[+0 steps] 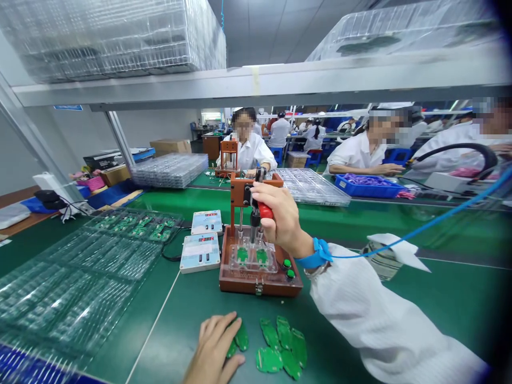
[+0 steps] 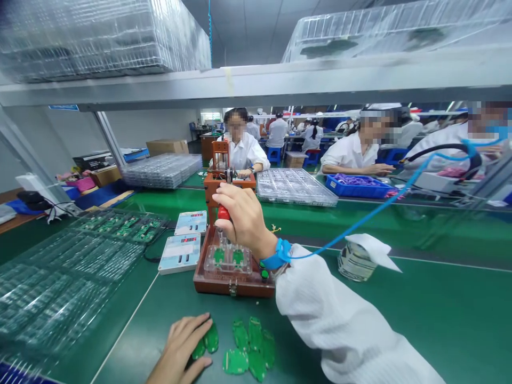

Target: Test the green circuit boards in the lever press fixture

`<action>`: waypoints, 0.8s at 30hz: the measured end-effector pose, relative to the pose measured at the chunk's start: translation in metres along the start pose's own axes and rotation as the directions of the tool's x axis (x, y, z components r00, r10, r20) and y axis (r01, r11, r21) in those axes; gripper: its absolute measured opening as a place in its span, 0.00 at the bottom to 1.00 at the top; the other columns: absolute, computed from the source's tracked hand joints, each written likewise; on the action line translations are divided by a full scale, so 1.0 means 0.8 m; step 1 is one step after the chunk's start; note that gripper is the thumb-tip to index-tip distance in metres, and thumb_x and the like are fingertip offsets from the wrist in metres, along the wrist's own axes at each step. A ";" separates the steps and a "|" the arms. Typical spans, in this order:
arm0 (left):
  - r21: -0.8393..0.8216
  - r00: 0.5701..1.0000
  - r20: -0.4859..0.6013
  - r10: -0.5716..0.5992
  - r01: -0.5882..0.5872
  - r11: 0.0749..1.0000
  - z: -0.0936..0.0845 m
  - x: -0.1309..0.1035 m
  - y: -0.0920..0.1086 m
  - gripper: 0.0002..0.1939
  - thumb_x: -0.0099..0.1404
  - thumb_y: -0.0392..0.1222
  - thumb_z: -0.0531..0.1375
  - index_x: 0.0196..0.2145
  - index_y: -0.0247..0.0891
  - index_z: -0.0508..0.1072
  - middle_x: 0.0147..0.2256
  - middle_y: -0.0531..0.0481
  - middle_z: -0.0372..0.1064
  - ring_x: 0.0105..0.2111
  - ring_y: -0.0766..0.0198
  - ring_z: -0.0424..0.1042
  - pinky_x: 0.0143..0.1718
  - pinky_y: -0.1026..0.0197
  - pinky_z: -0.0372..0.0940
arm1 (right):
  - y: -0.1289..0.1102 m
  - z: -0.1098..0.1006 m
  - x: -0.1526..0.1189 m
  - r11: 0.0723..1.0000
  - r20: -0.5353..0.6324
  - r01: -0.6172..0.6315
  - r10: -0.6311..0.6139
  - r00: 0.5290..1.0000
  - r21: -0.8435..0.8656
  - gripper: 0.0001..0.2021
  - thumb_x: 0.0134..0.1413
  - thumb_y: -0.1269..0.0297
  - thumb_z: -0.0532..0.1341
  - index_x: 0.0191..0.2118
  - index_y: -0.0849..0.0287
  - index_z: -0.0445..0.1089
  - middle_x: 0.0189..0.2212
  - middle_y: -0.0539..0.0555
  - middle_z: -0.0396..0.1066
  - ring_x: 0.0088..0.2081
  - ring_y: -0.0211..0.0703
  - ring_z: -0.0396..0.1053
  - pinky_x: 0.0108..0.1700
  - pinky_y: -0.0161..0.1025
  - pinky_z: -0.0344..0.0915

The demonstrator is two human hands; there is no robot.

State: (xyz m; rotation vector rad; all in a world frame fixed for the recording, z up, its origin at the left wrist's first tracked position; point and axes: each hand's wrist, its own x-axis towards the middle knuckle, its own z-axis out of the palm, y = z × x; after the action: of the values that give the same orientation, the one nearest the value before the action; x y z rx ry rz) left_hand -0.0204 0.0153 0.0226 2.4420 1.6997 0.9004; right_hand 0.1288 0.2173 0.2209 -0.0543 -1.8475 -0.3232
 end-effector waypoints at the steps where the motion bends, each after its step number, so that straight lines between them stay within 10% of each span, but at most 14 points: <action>1: 0.010 1.000 -0.008 0.014 -0.014 1.000 0.002 0.000 -0.001 0.20 0.66 0.46 0.59 0.55 0.43 0.68 0.51 0.43 0.70 0.46 0.54 0.70 0.45 0.55 0.67 | 0.000 0.000 0.005 0.999 -0.038 0.038 -0.038 0.999 -0.016 0.23 0.66 0.48 0.40 0.45 0.58 0.64 0.41 0.58 0.71 0.47 0.49 0.70 0.44 0.47 0.67; 5: 0.027 0.998 -0.041 0.049 -0.048 0.998 0.005 0.000 -0.004 0.20 0.66 0.50 0.58 0.55 0.46 0.68 0.48 0.46 0.72 0.44 0.56 0.72 0.44 0.59 0.67 | 0.002 -0.011 0.064 0.969 -0.110 -0.230 0.239 0.965 0.089 0.23 0.66 0.46 0.41 0.41 0.57 0.65 0.27 0.49 0.68 0.30 0.37 0.72 0.34 0.38 0.68; 12: 0.049 0.999 -0.015 -0.040 0.041 0.998 0.004 0.000 0.004 0.23 0.63 0.48 0.61 0.55 0.46 0.68 0.50 0.45 0.70 0.45 0.53 0.71 0.43 0.57 0.67 | 0.104 0.009 0.152 0.700 0.285 -0.664 0.601 0.747 0.264 0.28 0.63 0.50 0.39 0.41 0.73 0.64 0.29 0.48 0.66 0.28 0.30 0.70 0.34 0.32 0.64; 18: -0.016 0.976 0.011 -0.219 0.219 0.976 0.008 0.008 0.018 0.21 0.61 0.41 0.63 0.52 0.43 0.71 0.46 0.43 0.73 0.42 0.52 0.72 0.38 0.56 0.68 | 0.107 -0.005 0.035 0.799 -0.118 -0.599 0.601 0.790 0.058 0.09 0.57 0.69 0.56 0.44 0.61 0.65 0.38 0.55 0.68 0.42 0.43 0.68 0.46 0.44 0.67; 20: -0.033 0.971 0.010 -0.240 0.240 0.970 0.010 0.009 0.020 0.19 0.61 0.39 0.61 0.51 0.43 0.72 0.46 0.43 0.73 0.42 0.52 0.72 0.38 0.56 0.67 | 0.077 -0.019 -0.027 0.766 -0.265 -0.637 0.634 0.726 0.085 0.10 0.57 0.68 0.53 0.45 0.59 0.65 0.39 0.55 0.68 0.42 0.43 0.68 0.46 0.43 0.67; 24: -0.027 0.977 -0.002 -0.215 0.215 0.976 0.014 0.006 0.016 0.17 0.62 0.39 0.60 0.50 0.44 0.73 0.47 0.44 0.72 0.43 0.52 0.71 0.39 0.55 0.68 | 0.015 -0.034 -0.125 0.601 0.137 -0.789 0.777 0.614 0.131 0.09 0.58 0.62 0.55 0.39 0.61 0.69 0.35 0.57 0.72 0.38 0.45 0.71 0.43 0.45 0.69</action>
State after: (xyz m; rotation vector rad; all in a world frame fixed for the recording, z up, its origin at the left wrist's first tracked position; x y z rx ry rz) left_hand -0.0028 0.0174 0.0200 2.1853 1.8942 0.8960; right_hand 0.1864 0.2346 0.1359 -0.7530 -1.7205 0.4857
